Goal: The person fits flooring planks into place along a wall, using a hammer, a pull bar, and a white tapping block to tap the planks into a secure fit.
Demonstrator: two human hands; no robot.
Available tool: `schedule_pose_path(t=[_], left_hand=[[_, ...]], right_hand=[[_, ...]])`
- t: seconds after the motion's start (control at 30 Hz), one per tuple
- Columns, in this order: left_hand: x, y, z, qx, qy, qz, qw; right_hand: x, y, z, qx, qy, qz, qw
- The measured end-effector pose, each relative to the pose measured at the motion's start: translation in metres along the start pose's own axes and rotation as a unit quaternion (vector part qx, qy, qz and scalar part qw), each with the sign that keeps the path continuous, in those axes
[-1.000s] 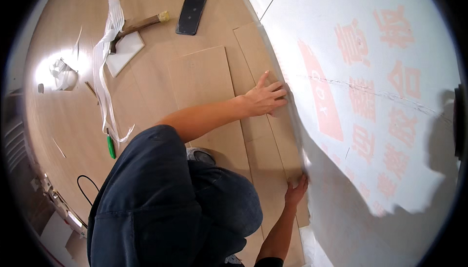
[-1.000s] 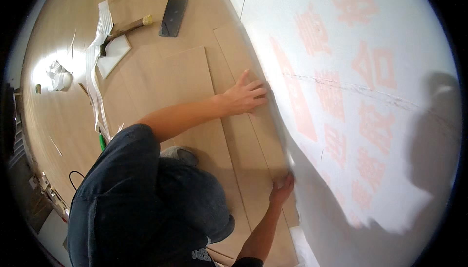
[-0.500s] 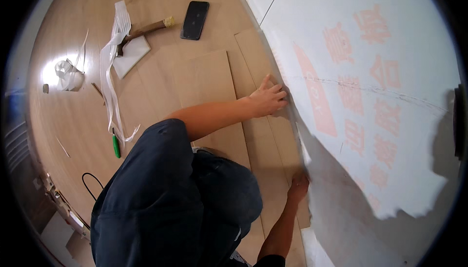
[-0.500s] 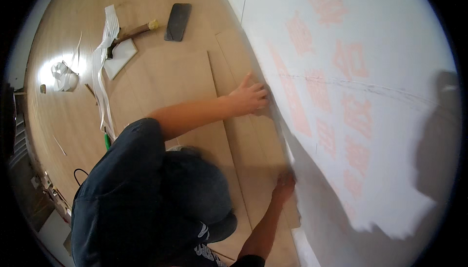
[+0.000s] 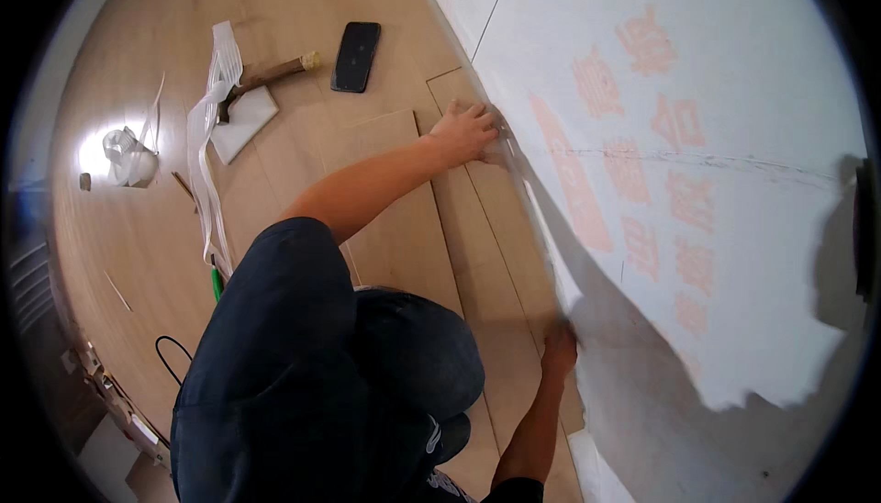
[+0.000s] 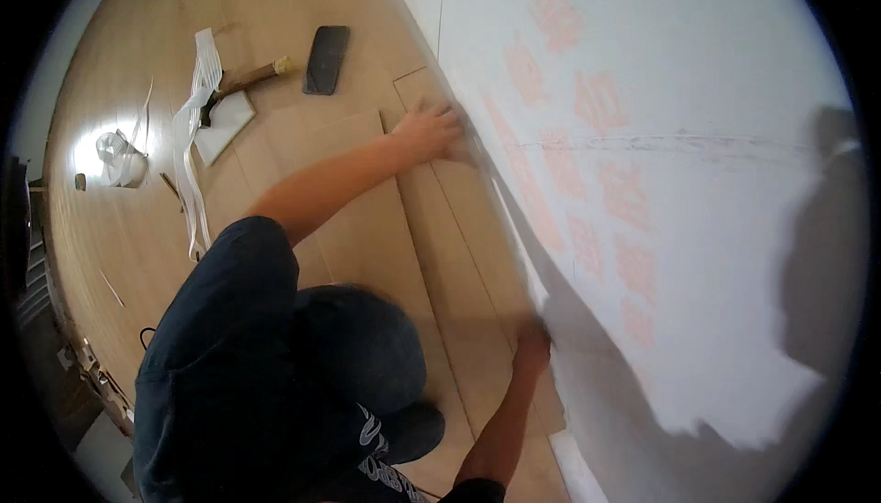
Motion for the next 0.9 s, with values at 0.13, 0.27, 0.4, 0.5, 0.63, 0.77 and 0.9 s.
schedule_pose_path(t=[0.13, 0.27, 0.4, 0.5, 0.63, 0.77, 0.9], left_hand=[[0.003, -0.005, 0.001, 0.003, -0.001, -0.002, 1.0], [0.0, -0.006, 0.003, -0.001, 0.006, 0.013, 1.0], [-0.001, -0.005, 0.001, -0.007, 0.006, 0.01, 1.0], [0.008, -0.009, 0.003, -0.013, 0.01, 0.027, 0.999], [0.015, -0.019, 0.002, -0.001, 0.014, 0.008, 1.0], [0.003, -0.011, 0.0, 0.012, -0.001, -0.032, 0.999], [-0.003, -0.007, -0.001, 0.036, -0.009, -0.031, 0.999]], right_hand=[[0.01, 0.001, 0.0, -0.035, 0.047, 0.055, 0.997], [0.013, 0.005, 0.011, -0.032, 0.022, 0.07, 0.997], [0.013, 0.003, 0.005, -0.066, 0.051, 0.06, 0.995], [0.016, 0.001, 0.002, -0.077, 0.046, 0.091, 0.992], [0.032, -0.006, -0.003, -0.112, 0.106, 0.108, 0.982], [0.019, -0.005, 0.007, -0.102, 0.043, 0.125, 0.986], [0.004, 0.003, 0.015, -0.064, 0.073, 0.018, 0.995]])
Point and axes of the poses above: each hand's wrist, its own x-axis away from the middle knuckle, its own y-axis out of the palm, z = x × y, the point moved 6 cm from there along -x, towards the middle knuckle, and after that the axes turned 2 degrees about y, right-handed, at the moved point
